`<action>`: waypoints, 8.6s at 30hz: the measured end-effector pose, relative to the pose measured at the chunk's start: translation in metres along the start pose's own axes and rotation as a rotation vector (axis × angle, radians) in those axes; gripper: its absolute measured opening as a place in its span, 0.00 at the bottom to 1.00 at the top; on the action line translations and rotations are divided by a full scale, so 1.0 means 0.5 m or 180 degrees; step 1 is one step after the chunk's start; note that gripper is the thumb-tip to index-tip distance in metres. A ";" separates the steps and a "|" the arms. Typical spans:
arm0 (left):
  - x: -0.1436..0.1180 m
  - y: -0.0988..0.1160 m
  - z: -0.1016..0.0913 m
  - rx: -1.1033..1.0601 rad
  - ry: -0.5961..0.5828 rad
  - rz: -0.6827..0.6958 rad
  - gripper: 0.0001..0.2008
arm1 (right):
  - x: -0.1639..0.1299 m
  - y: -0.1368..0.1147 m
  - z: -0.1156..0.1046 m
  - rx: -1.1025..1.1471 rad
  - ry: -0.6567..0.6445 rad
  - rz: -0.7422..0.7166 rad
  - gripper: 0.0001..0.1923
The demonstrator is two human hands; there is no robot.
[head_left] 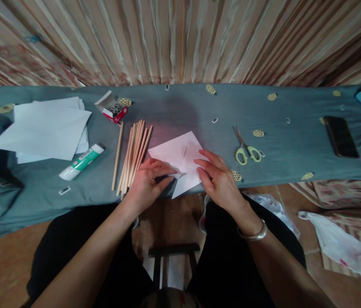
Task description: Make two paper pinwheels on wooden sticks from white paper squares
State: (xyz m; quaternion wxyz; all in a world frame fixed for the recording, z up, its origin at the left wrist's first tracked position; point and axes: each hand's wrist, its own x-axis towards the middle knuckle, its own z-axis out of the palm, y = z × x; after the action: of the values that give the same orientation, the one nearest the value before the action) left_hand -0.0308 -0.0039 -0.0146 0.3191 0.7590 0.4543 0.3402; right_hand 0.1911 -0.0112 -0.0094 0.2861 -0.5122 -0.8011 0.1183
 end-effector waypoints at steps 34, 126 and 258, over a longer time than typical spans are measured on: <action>-0.062 0.038 -0.090 -0.1548 0.0546 -0.1311 0.22 | 0.037 -0.076 0.009 0.2765 -0.0373 0.0896 0.23; -0.010 0.008 0.011 0.1246 -0.0370 0.0477 0.13 | 0.050 -0.027 0.021 0.0761 -0.0355 0.0970 0.14; -0.021 0.013 -0.006 0.0437 0.0018 0.0092 0.08 | -0.028 -0.053 0.011 0.0749 -0.0017 0.0618 0.10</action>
State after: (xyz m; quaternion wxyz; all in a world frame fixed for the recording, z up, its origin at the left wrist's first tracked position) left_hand -0.0340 -0.0152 -0.0101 0.2601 0.7846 0.4665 0.3149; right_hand 0.1722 -0.0352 -0.0060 0.3292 -0.5498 -0.7292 0.2399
